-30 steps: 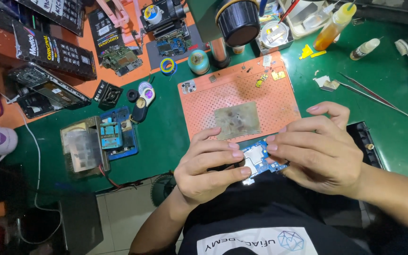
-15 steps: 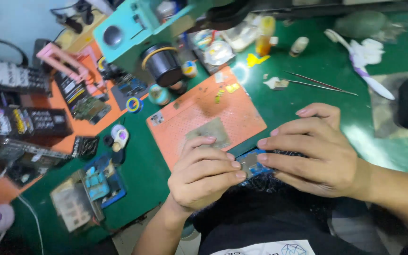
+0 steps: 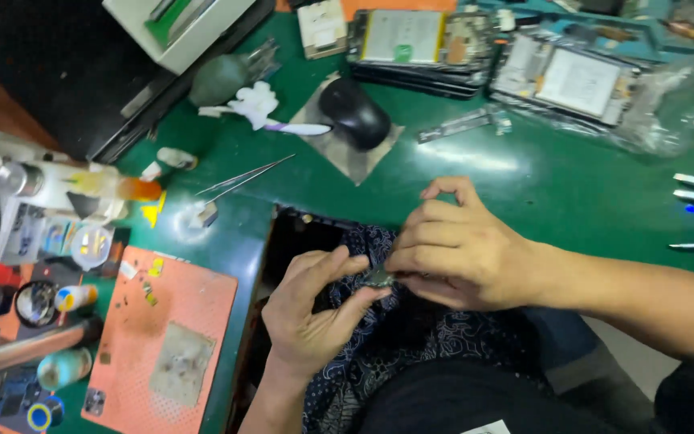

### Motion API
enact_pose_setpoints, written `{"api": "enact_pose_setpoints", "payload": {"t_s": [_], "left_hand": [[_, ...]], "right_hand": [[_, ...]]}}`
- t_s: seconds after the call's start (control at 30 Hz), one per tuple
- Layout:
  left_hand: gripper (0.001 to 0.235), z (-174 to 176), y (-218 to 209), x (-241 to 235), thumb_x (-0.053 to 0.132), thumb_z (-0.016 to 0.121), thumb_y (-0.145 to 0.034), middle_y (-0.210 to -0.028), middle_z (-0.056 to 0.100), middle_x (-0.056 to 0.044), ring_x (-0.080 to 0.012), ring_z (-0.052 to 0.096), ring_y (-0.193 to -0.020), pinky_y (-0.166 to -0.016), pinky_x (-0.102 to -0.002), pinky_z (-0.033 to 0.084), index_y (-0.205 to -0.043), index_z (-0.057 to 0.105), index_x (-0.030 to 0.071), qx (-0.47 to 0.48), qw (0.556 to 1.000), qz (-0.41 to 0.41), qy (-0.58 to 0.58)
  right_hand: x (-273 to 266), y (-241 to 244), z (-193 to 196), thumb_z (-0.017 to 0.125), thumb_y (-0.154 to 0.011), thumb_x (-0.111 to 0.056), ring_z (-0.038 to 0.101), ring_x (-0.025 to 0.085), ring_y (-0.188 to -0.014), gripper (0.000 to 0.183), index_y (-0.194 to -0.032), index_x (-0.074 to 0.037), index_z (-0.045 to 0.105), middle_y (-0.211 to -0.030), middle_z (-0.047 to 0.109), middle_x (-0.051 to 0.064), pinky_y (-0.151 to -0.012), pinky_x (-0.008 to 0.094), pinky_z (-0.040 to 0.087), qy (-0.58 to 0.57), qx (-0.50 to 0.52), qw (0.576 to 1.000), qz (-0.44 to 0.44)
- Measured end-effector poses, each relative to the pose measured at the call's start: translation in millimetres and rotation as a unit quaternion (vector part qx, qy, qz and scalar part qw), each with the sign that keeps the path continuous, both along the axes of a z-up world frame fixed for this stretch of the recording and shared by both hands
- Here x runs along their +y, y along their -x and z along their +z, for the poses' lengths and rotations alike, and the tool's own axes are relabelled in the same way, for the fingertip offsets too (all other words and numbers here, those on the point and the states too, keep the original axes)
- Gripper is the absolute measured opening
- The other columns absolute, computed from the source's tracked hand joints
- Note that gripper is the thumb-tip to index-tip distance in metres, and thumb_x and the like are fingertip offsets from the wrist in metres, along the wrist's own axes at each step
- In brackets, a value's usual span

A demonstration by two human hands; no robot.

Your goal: The person handles a small black fan and a blue circuit board on a workbench. They then pick up a disassembled smartphone chassis containing a battery and connect a ribbon cable to the internal components.

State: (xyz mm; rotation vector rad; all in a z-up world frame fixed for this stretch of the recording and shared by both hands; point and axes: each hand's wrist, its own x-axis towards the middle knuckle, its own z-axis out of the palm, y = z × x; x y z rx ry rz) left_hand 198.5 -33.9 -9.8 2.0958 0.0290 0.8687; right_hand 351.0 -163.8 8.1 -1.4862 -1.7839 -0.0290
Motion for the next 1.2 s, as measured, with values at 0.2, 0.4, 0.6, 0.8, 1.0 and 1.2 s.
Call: {"api": "enact_pose_setpoints", "payload": {"t_s": [0.2, 0.4, 0.6, 0.8, 1.0, 1.2], "left_hand": [[0.049, -31, -70, -31, 0.024, 0.067, -0.077, -0.101, 0.059, -0.011, -0.0192, 0.056, -0.087, -0.078, -0.028, 0.049, -0.115, 0.044, 0.004, -0.006, 0.996, -0.084, -0.031], [0.009, -69, -134, -36, 0.005, 0.066, -0.074, -0.047, 0.056, -0.003, -0.0082, 0.041, -0.038, -0.038, -0.021, 0.037, -0.082, 0.066, 0.005, 0.038, 0.987, -0.118, 0.098], [0.003, -87, -132, -35, 0.001, 0.063, -0.076, -0.038, 0.045, 0.001, -0.0019, 0.034, -0.036, -0.034, -0.015, 0.031, -0.079, 0.063, 0.000, 0.068, 0.972, -0.122, 0.189], [0.006, -78, -135, -32, 0.001, 0.061, -0.076, -0.038, 0.044, 0.001, -0.0022, 0.034, -0.035, -0.033, -0.016, 0.032, -0.081, 0.063, -0.001, 0.078, 0.968, -0.118, 0.208], [0.052, -67, -135, -29, 0.024, 0.072, -0.066, -0.058, 0.056, -0.006, -0.0088, 0.036, -0.037, -0.037, -0.020, 0.036, -0.110, 0.054, 0.002, 0.151, 0.965, -0.147, 0.155], [0.058, -60, -136, -31, 0.013, 0.071, -0.066, -0.069, 0.064, -0.005, -0.0118, 0.044, -0.040, -0.042, -0.021, 0.042, -0.118, 0.048, 0.001, 0.159, 0.963, -0.174, 0.129]], "right_hand": [[-77, -52, -16, 0.063, -0.080, -0.013, 0.037, 0.018, -0.053, 0.010, -0.090, -0.009, 0.065, -0.062, 0.041, 0.000, -0.065, 0.034, 0.026, -0.102, -0.100, 0.961, -0.237], [-78, -80, -51, 0.059, -0.080, -0.011, 0.038, 0.013, -0.041, 0.011, -0.085, -0.007, 0.068, -0.047, 0.037, -0.002, -0.065, 0.030, 0.035, -0.264, -0.134, 0.918, -0.263], [-75, -66, -81, 0.050, -0.083, -0.013, 0.044, 0.013, -0.045, 0.016, -0.085, -0.007, 0.065, -0.053, 0.046, -0.001, -0.065, 0.029, 0.039, -0.236, -0.065, 0.943, -0.226], [-69, -69, -84, 0.054, -0.080, -0.008, 0.052, 0.019, -0.050, 0.011, -0.086, -0.005, 0.063, -0.062, 0.054, 0.005, -0.067, 0.031, 0.043, -0.168, 0.015, 0.966, -0.196], [-65, -70, -82, 0.050, -0.082, -0.012, 0.055, 0.020, -0.053, 0.016, -0.086, -0.005, 0.064, -0.069, 0.059, 0.007, -0.064, 0.033, 0.044, -0.117, 0.063, 0.978, -0.162], [-65, -72, -78, 0.047, -0.085, -0.011, 0.059, 0.021, -0.058, 0.019, -0.087, -0.005, 0.065, -0.077, 0.063, 0.008, -0.062, 0.034, 0.046, -0.113, 0.083, 0.981, -0.136]]}}
